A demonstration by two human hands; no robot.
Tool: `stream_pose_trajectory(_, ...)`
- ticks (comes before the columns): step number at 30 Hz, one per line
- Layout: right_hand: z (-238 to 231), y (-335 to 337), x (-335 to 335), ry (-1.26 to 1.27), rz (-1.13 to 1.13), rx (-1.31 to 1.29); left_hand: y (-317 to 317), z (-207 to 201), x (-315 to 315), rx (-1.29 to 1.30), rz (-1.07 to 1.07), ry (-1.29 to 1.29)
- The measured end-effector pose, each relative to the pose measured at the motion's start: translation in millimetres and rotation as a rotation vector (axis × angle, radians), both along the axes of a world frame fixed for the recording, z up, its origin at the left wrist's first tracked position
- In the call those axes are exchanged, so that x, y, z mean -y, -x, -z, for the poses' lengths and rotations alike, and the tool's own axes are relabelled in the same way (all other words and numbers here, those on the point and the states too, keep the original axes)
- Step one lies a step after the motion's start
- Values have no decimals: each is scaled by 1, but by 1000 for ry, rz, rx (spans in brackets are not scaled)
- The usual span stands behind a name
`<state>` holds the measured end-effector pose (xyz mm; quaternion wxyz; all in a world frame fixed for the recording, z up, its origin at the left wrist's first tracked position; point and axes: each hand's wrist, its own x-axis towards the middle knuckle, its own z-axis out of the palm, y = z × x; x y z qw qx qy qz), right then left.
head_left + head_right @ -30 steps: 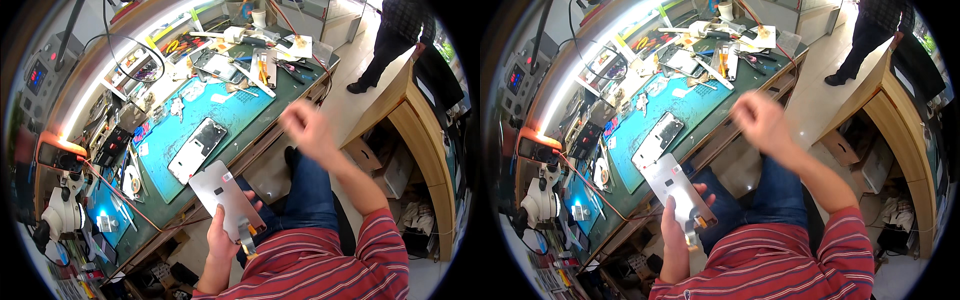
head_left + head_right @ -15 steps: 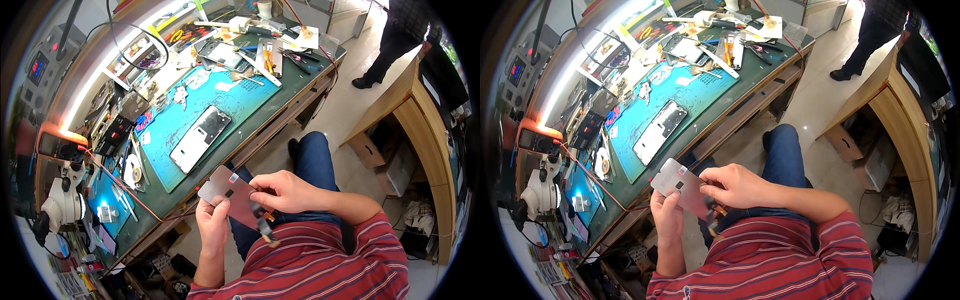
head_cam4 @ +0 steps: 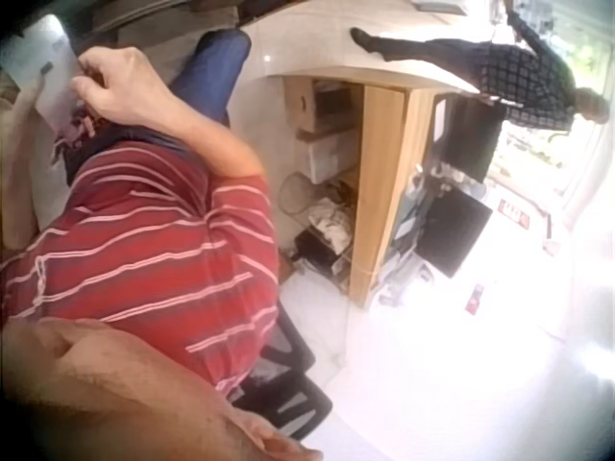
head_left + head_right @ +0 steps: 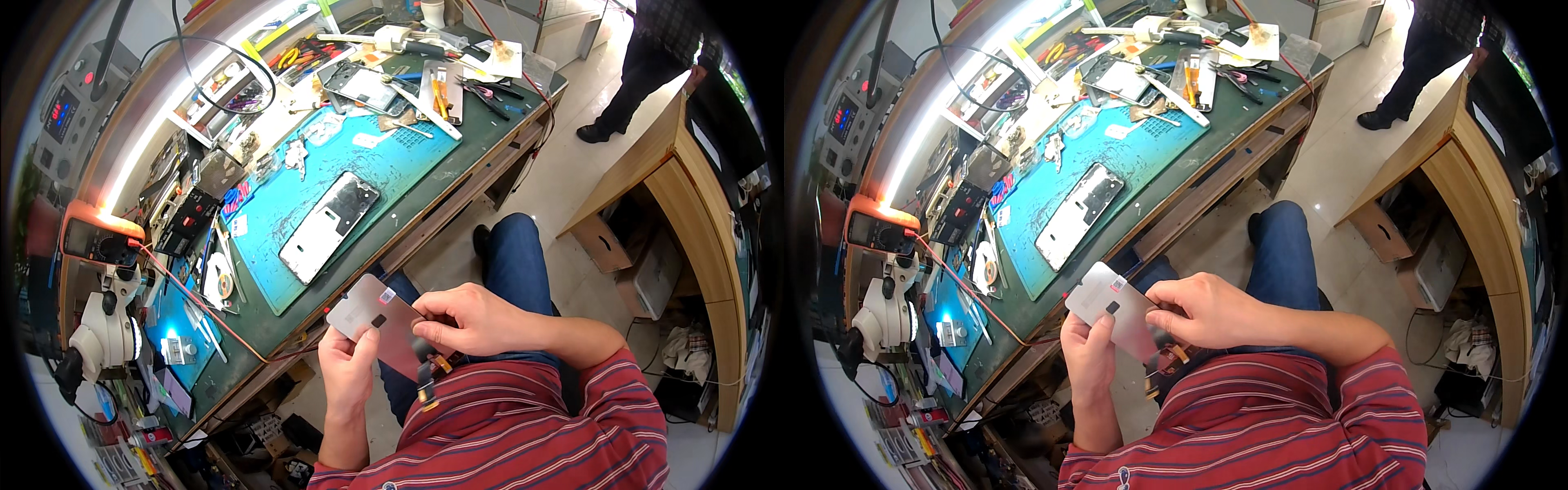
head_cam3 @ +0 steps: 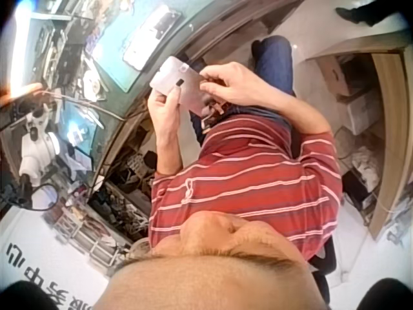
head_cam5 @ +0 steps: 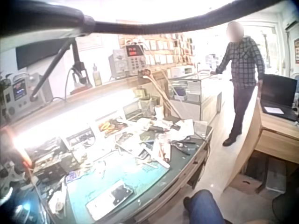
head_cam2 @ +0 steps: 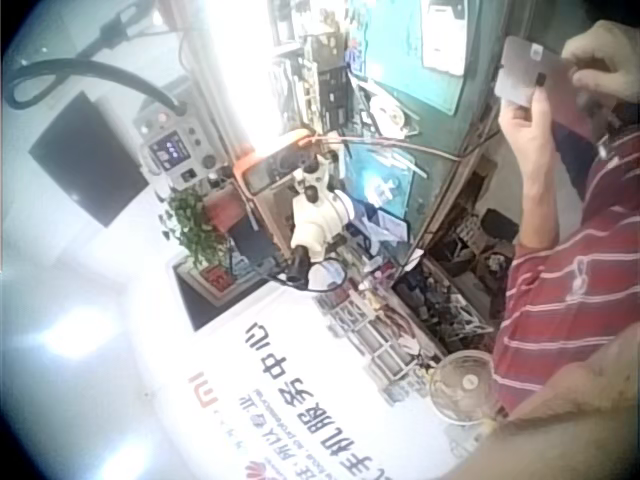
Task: The person removes a protective film from a smartphone screen, cleans the device with a wipe, and uses tweezers to adjust internal components on the motherboard. The person then reassembles the phone and inspects the exterior.
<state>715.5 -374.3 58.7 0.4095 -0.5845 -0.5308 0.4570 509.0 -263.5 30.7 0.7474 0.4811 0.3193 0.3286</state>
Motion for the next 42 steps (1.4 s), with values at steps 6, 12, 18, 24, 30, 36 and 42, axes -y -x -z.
stream_pose_trajectory(6, 4, 16, 1, -232, 265, 74, 8, 4, -1, -83, 27, -128)
stream_pose_trajectory(12, 10, 36, -13, -763, 514, 481, 6, -8, 20, -281, -32, -561)
stream_pose_trajectory(18, 13, 41, -18, -852, 555, 477, 0, -8, 24, -302, -124, -839)
stream_pose_trajectory(24, 17, 42, -16, -827, 537, 470, -3, -8, 25, -306, -137, -836)
stream_pose_trajectory(30, 18, 41, -17, -794, 532, 426, 1, -8, 24, -346, -61, -837)
stream_pose_trajectory(36, 20, 43, -20, -765, 591, 374, 1, -2, 25, -322, -65, -822)
stream_pose_trajectory(42, -4, 7, -21, -655, 455, 240, -6, -4, 17, -133, -34, -188)
